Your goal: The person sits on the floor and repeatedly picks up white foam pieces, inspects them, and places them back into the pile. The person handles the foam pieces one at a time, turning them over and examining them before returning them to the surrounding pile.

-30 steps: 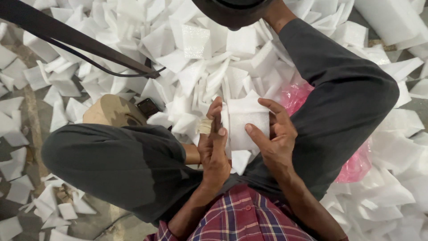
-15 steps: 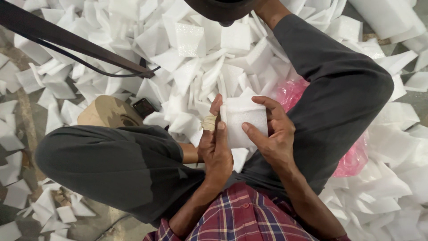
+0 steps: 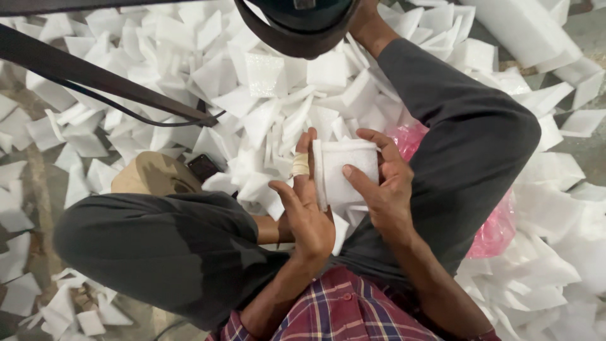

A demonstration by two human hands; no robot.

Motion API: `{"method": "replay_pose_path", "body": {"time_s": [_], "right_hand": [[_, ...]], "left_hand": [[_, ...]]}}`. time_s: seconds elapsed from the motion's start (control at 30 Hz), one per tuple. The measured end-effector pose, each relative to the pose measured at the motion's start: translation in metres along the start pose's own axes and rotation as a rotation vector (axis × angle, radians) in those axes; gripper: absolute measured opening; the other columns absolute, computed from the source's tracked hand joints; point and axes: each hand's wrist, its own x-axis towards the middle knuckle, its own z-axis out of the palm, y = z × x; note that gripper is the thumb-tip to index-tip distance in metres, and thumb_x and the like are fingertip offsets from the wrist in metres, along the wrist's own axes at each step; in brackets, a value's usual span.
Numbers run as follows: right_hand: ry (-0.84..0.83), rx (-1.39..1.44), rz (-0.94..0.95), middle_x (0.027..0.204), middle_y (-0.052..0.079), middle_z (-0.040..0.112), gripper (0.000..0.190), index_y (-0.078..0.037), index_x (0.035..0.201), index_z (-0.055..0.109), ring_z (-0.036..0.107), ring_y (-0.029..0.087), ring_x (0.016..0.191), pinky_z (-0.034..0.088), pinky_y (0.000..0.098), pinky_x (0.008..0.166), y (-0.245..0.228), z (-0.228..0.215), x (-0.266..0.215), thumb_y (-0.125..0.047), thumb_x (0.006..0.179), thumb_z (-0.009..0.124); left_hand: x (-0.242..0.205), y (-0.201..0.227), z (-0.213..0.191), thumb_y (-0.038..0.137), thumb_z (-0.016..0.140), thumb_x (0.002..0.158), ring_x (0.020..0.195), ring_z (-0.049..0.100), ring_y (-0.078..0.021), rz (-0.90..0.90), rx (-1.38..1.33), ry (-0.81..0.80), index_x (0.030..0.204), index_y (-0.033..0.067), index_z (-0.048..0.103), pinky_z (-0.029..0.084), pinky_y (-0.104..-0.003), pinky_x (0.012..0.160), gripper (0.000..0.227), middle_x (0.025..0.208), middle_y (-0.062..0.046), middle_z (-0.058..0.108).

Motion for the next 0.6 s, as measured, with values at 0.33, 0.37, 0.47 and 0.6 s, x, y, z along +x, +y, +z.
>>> {"method": "replay_pose_path", "body": {"time_s": [0.33,0.37,0.47,0.6], "right_hand": [[-0.002,0.124,-0.163,0.118,0.010,0.067,0.057,0.003,0.143,0.052,0.065,0.012,0.105,0.055,0.0241,0.092,-0.024,0.016,0.047,0.006,0.090,0.071],[0.003,0.122,-0.176,0.118,0.009,0.067,0.056,0.003,0.142,0.052,0.065,0.012,0.106,0.055,0.0241,0.092,-0.027,0.017,0.053,0.006,0.089,0.072],[-0.020,0.129,-0.266,0.124,0.008,0.066,0.054,0.003,0.141,0.053,0.065,0.012,0.112,0.054,0.0243,0.097,-0.036,0.022,0.074,0.005,0.091,0.073],[-0.141,0.165,-0.486,0.126,0.007,0.068,0.052,0.003,0.147,0.054,0.065,0.012,0.115,0.054,0.0238,0.106,-0.046,0.029,0.106,0.001,0.100,0.076]], "left_hand": [[0.047,0.034,0.030,0.079,0.013,0.095,0.160,0.022,-0.0255,0.075,-0.227,-0.103,0.166,0.0076,0.024,0.011,-0.043,0.132,0.101,0.174,-0.007,0.026],[0.051,0.037,0.032,0.079,0.014,0.096,0.160,0.022,-0.0261,0.083,-0.219,-0.107,0.166,0.0068,0.024,0.011,-0.043,0.132,0.102,0.174,-0.007,0.026],[0.070,0.045,0.035,0.079,0.012,0.098,0.156,0.025,-0.0304,0.055,-0.344,-0.143,0.167,0.0046,0.023,0.012,-0.046,0.132,0.102,0.173,-0.012,0.026],[0.108,0.044,0.026,0.081,0.013,0.101,0.161,0.024,-0.0307,0.226,-0.048,-0.187,0.164,-0.0087,0.026,0.010,-0.041,0.134,0.111,0.173,-0.023,0.026]]}}
